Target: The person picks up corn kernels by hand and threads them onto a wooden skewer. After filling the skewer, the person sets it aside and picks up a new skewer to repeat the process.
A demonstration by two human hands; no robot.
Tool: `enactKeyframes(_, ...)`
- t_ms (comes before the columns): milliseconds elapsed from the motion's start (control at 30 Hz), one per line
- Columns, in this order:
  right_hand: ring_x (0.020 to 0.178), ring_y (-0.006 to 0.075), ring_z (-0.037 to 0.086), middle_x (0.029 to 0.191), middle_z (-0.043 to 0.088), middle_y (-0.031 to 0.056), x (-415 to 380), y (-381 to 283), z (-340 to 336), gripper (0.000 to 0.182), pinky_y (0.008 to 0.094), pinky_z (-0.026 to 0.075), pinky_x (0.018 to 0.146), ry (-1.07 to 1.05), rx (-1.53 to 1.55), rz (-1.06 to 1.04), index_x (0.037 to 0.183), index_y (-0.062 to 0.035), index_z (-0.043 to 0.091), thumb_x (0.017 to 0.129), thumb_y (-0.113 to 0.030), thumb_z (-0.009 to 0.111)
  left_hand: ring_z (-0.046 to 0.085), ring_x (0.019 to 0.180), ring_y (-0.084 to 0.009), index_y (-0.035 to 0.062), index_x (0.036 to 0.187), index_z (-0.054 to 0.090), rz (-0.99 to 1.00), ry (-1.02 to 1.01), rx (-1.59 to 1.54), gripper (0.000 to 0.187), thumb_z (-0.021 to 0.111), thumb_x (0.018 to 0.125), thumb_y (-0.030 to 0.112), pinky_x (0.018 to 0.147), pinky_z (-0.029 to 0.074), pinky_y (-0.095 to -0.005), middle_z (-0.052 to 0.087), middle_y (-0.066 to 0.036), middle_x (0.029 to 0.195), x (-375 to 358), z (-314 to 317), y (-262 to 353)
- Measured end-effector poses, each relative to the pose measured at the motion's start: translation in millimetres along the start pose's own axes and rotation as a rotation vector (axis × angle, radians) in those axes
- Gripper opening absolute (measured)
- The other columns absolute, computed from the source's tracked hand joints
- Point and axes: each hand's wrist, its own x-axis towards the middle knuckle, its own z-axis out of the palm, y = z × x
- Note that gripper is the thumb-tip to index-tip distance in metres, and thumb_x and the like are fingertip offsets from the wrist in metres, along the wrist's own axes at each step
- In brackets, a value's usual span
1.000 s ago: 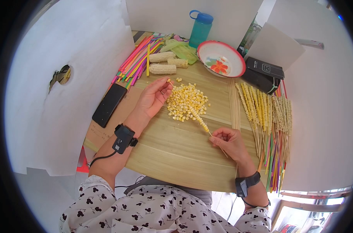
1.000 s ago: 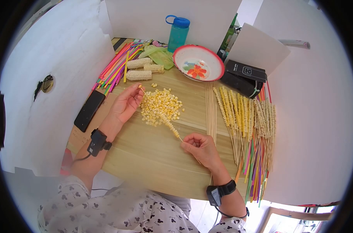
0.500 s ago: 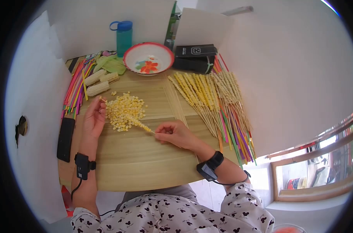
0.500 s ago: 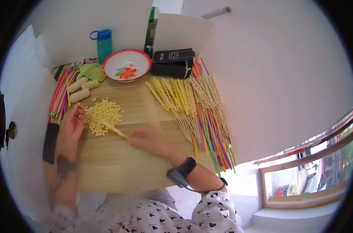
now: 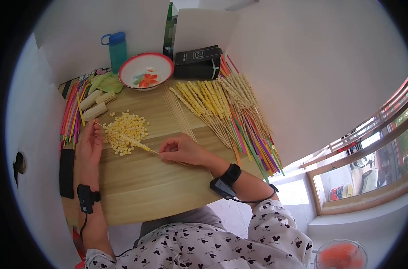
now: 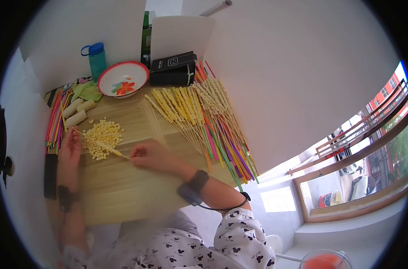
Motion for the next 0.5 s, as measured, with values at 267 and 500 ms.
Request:
enactKeyframes(267,0.056,0.0044,0.054,0.064,0.062,0.0,-1.2,-6.4,-1.4,0.007,0.0209,0.041,0.052,0.023,-0.017,0.038,0.079,-0.0015,0.063,0.082,-0.008,0.064,0.057,0.083,-0.0088,-0.0045,0.117,0.052,0.033,-0.041,0.075,0.029,0.059,0.091,0.008,0.067,0.051,-0.0178,0.059,-0.009,0.106,3.9,-6.4,-2.3)
enactKeyframes(500,0.055,0.0044,0.054,0.064,0.062,0.0,2.8,8.5,-2.0,0.008,0.0206,0.041,0.051,-0.003,0.004,-0.034,0.08,-0.0021,0.063,0.083,-0.009,0.064,0.056,0.085,-0.0084,-0.0058,0.119,0.049,-0.017,-0.075,0.047,0.031,0.057,0.093,0.009,0.07,0.05,-0.0177,0.056,-0.007,0.104,10.8,-20.6,-3.8)
